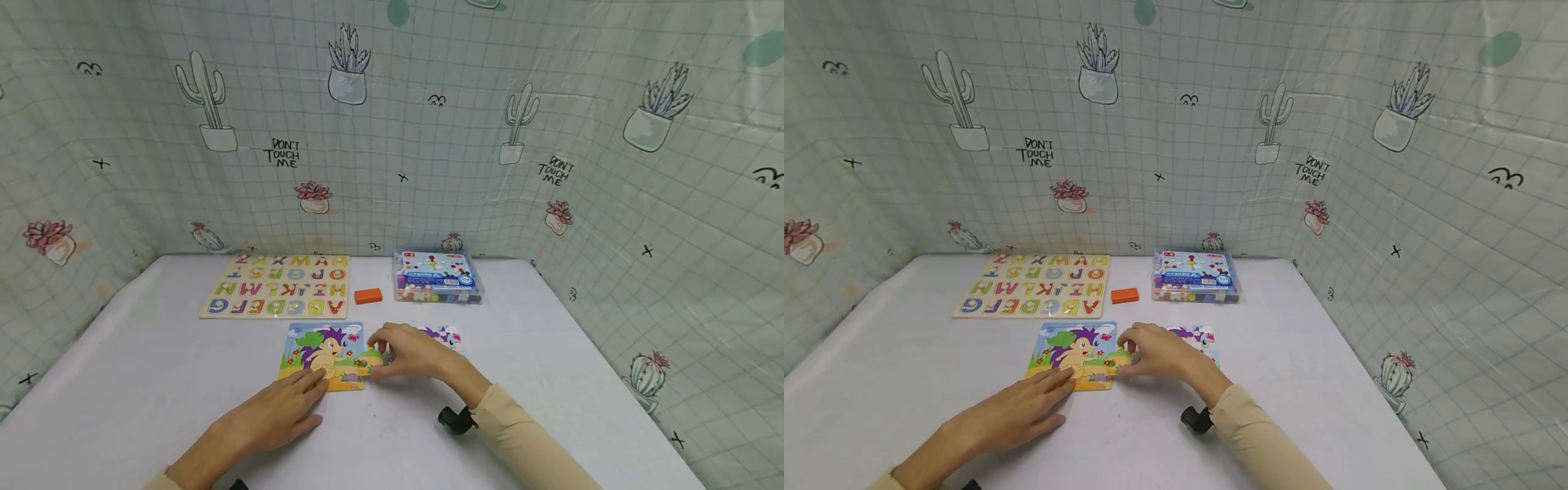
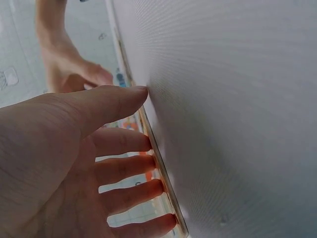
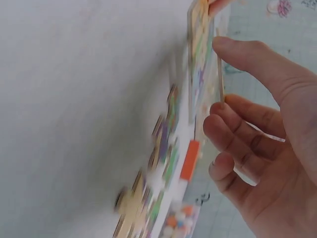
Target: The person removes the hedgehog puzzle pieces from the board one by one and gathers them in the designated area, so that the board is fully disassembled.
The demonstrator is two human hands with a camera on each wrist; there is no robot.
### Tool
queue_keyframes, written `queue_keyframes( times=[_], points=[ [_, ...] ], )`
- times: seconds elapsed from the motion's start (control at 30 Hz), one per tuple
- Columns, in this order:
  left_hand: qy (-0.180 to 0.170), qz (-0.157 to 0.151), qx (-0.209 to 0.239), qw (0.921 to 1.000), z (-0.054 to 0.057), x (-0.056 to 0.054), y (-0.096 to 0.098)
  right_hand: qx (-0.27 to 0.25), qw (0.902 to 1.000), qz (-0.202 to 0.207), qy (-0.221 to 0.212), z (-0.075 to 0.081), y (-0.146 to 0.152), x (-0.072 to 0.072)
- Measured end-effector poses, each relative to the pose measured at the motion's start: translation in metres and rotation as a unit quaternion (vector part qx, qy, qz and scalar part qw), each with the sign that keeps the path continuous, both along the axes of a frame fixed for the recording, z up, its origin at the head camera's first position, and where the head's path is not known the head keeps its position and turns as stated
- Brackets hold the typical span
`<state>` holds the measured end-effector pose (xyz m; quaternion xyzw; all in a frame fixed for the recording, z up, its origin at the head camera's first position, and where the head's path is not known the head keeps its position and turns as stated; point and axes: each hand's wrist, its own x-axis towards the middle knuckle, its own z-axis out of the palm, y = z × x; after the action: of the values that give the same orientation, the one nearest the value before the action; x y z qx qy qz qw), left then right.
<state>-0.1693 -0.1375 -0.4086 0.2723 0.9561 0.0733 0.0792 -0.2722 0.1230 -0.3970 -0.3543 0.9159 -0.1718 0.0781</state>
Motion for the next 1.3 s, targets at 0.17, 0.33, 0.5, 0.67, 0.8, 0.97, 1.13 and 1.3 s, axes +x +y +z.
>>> queue_keyframes(
  times=[0.17, 0.33, 0.5, 0.67, 0.8, 0.97, 1.13, 1.3],
  points=[
    [0.000, 0.005, -0.001, 1.0000, 0.001, 0.000, 0.002, -0.003, 0.9999, -0.007, 0.010, -0.002, 0.041, 0.005],
    [-0.006, 0.011, 0.001, 0.9999, 0.000, 0.000, 0.003, 0.001, 0.9998, -0.019, 0.011, -0.004, 0.077, 0.015],
    [-0.005, 0.008, 0.004, 0.9999, 0.000, 0.000, 0.001, -0.006, 0.9995, -0.031, -0.005, -0.008, 0.107, 0.024],
    [0.000, 0.005, 0.007, 1.0000, 0.001, 0.000, 0.000, -0.013, 0.9992, -0.037, -0.006, -0.011, 0.129, 0.029],
    [0.003, 0.003, 0.009, 1.0000, 0.000, 0.000, 0.001, -0.017, 0.9989, -0.041, -0.013, -0.013, 0.140, 0.033],
    [0.002, 0.002, 0.011, 0.9999, 0.000, 0.001, 0.000, -0.020, 0.9986, -0.045, -0.018, -0.017, 0.148, 0.036],
    [0.002, 0.000, 0.010, 0.9999, 0.000, 0.001, 0.000, -0.026, 0.9983, -0.047, -0.021, -0.018, 0.153, 0.036],
    [0.005, 0.000, 0.011, 0.9999, 0.000, 0.000, 0.001, -0.037, 0.9982, -0.042, -0.023, -0.020, 0.154, 0.037]
  ],
)
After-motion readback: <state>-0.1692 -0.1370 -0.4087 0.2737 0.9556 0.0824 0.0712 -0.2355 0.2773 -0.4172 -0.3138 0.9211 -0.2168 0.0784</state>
